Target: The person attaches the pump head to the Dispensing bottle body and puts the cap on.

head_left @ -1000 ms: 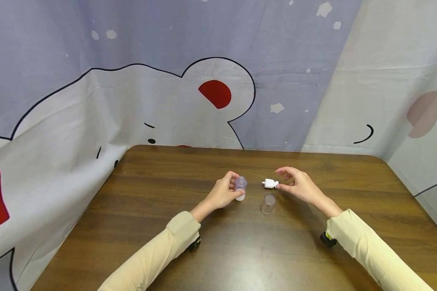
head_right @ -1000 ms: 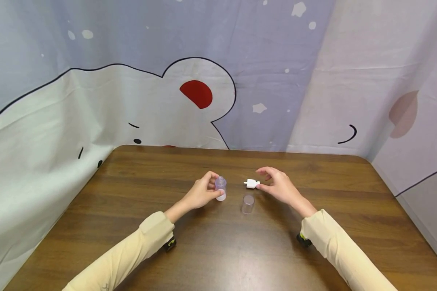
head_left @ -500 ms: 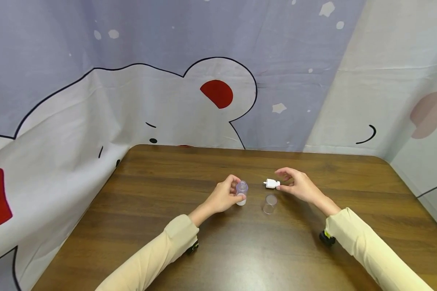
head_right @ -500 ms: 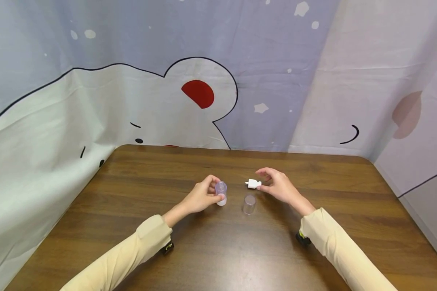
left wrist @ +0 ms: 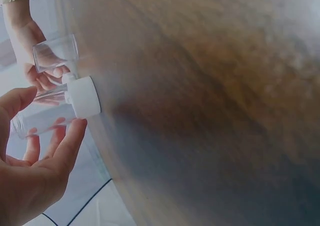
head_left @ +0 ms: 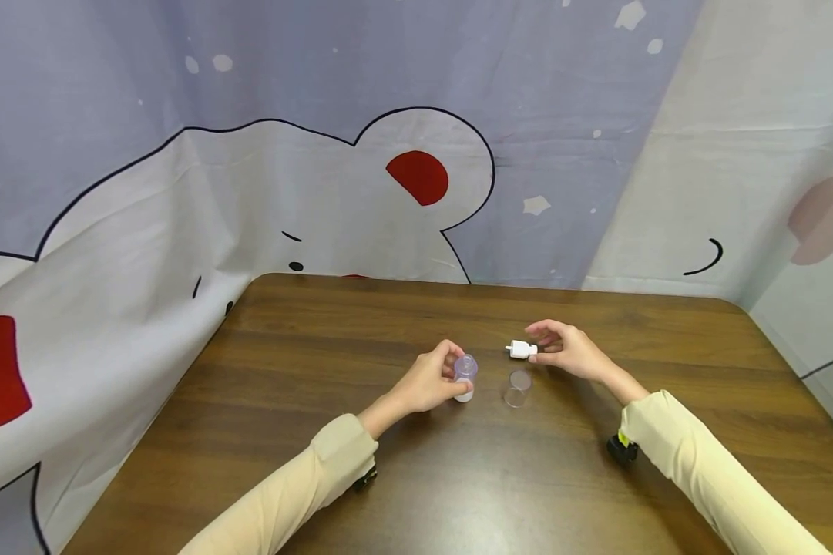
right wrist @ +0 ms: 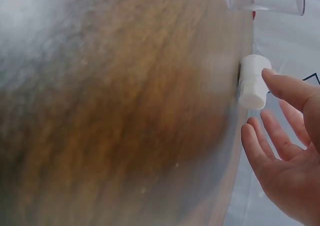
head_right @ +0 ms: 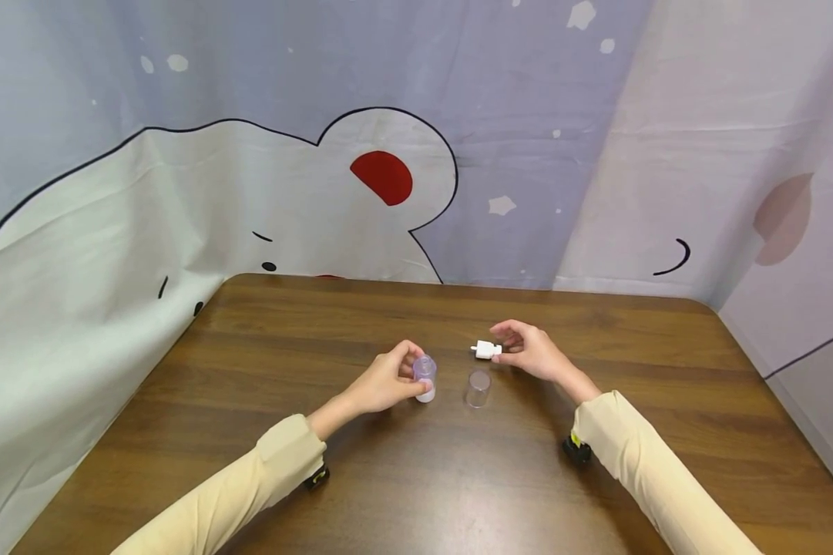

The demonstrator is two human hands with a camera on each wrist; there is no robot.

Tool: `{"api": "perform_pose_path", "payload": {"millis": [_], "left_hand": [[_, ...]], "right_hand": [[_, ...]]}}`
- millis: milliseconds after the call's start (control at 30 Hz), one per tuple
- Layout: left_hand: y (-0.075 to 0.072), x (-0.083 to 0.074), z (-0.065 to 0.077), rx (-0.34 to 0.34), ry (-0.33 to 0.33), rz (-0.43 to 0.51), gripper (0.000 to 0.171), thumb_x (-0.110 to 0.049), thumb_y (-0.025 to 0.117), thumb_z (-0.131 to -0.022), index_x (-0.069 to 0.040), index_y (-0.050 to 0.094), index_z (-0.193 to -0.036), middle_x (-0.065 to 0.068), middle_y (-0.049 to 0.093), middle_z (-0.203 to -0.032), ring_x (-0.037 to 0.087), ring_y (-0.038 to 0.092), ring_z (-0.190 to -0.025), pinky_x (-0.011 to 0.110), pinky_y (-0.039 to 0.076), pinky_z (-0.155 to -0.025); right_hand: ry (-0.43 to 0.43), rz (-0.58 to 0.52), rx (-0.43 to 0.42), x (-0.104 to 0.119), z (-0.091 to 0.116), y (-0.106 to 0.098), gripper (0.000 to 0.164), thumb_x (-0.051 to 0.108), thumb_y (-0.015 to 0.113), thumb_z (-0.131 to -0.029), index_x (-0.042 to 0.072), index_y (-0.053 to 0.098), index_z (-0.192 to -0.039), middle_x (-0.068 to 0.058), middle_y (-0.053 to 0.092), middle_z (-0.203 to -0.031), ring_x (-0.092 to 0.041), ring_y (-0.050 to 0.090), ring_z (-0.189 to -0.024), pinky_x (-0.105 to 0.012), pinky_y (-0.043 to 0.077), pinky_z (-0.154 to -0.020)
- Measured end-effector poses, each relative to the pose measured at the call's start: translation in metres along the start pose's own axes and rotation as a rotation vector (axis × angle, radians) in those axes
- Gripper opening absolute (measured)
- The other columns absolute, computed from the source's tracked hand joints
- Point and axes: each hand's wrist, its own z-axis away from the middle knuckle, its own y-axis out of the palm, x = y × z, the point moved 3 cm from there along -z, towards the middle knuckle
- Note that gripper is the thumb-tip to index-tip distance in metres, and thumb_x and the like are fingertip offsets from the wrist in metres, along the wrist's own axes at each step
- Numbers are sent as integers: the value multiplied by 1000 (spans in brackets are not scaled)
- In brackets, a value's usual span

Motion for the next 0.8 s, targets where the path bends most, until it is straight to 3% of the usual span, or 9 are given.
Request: {"api": "perform_pose_path", "payload": {"millis": [567,800], "left_hand": [[1,-1,4,23,12,9,40,-9,74,-82,-2,50,-114,13,64,-108,21,66,-93,20,57,-79],[0,0,5,27,11,25,40,-9,74,-83,-1,50,-115,14,64,-108,21,66,-94,20,57,-79]], "right_hand": [[2,-26,38,6,-2,6,45,-1,76,-78,-9,56,-117,-28,61,-116,-36,62,-101,-37,58,-84],[-1,18,36,6,-5,10,40,-3,75,-78,-7,58,-114,-25,63,-112,-30,62,-98,-33,58,-81]]}}
